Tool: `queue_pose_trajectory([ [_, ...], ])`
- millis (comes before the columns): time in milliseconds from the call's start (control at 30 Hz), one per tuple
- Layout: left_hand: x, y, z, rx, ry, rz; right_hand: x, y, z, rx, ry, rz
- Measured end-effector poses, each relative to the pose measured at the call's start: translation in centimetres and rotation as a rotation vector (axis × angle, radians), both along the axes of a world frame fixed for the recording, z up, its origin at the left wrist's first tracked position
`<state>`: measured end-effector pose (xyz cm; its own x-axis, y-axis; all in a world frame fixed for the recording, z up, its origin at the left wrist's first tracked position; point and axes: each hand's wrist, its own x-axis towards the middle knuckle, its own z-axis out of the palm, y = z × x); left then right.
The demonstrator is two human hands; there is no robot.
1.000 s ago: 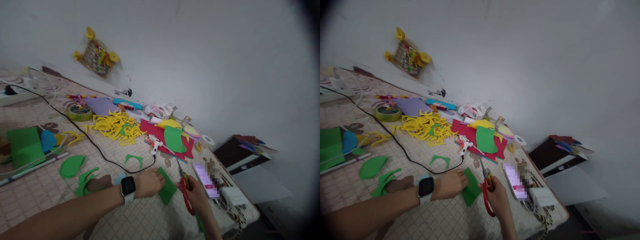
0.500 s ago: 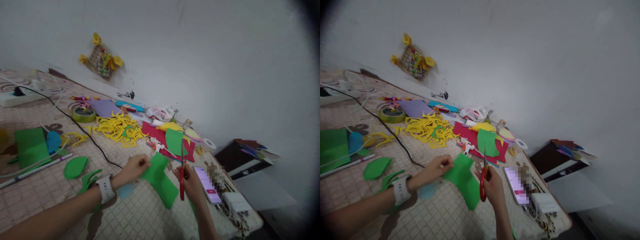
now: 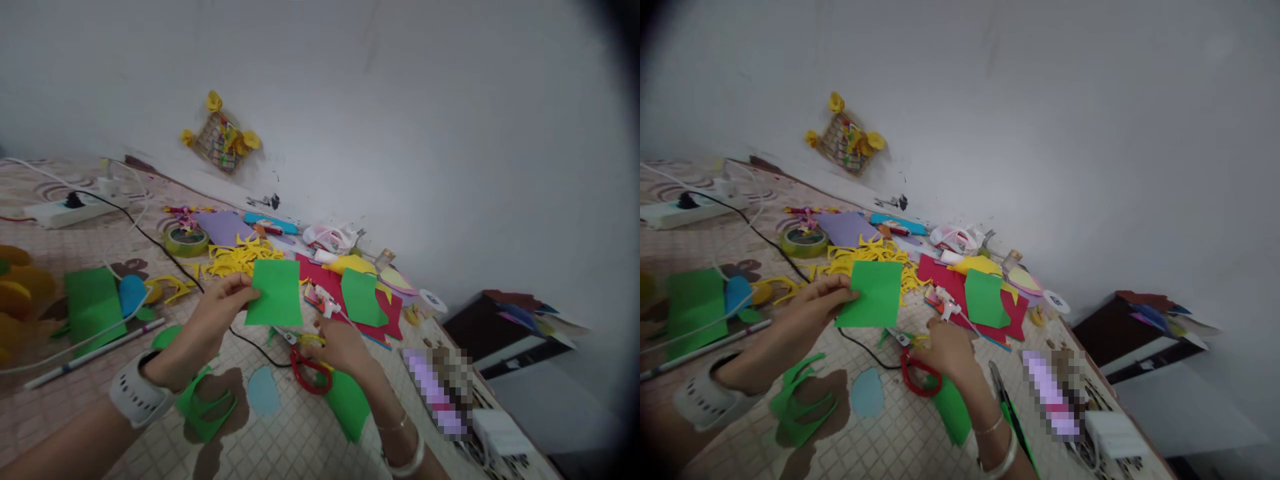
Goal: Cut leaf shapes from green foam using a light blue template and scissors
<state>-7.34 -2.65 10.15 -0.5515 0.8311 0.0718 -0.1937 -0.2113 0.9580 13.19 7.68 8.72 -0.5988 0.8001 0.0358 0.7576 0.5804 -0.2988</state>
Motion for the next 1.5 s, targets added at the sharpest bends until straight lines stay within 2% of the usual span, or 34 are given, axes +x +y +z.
queue_pose_trajectory([
  [100, 1.4, -0.2, 1.4, 0.018, -0.016, -0.094, 0.1, -0.5, 2.6, 0.003, 0.26, 0.11],
  [233, 2.8, -0.6, 2.8, 0.054, -0.005, -0.212, -0.7, -1.9, 5.0, -0.07, 0.826, 0.359],
  [300, 3.2, -0.7, 3.3, 0.098, -0.001, -0.227, -1.3, -2.5, 5.6, -0.159, 1.033, 0.379],
  [400, 3.6, -0.8, 4.0, 0.192, 0.015, -0.194, -2.3, -3.1, 6.3, -0.33, 1.216, 0.32],
  [533, 4.2, -0.4, 5.6, 0.249, 0.111, -0.181, -3.1, -3.4, 6.8, -0.344, 1.315, 0.279],
  [700, 5.2, 0.0, 6.7, 0.247, 0.229, -0.038, -3.6, -3.4, 7.0, -0.328, 1.474, 0.25],
  [767, 5.3, 0.2, 6.7, 0.237, 0.245, -0.023, -3.8, -3.4, 7.1, -0.339, 1.498, 0.231],
  [967, 5.0, 0.7, 6.2, 0.245, 0.25, -0.093, -4.0, -3.4, 6.9, -0.312, 1.519, 0.162],
  [1200, 4.4, 0.2, 6.1, 0.235, 0.277, -0.032, -4.2, -3.8, 6.9, -0.302, 1.505, 0.117],
  [1500, 4.5, -0.2, 6.2, 0.237, 0.26, -0.056, -4.0, -4.2, 7.4, -0.26, 1.545, 0.149],
])
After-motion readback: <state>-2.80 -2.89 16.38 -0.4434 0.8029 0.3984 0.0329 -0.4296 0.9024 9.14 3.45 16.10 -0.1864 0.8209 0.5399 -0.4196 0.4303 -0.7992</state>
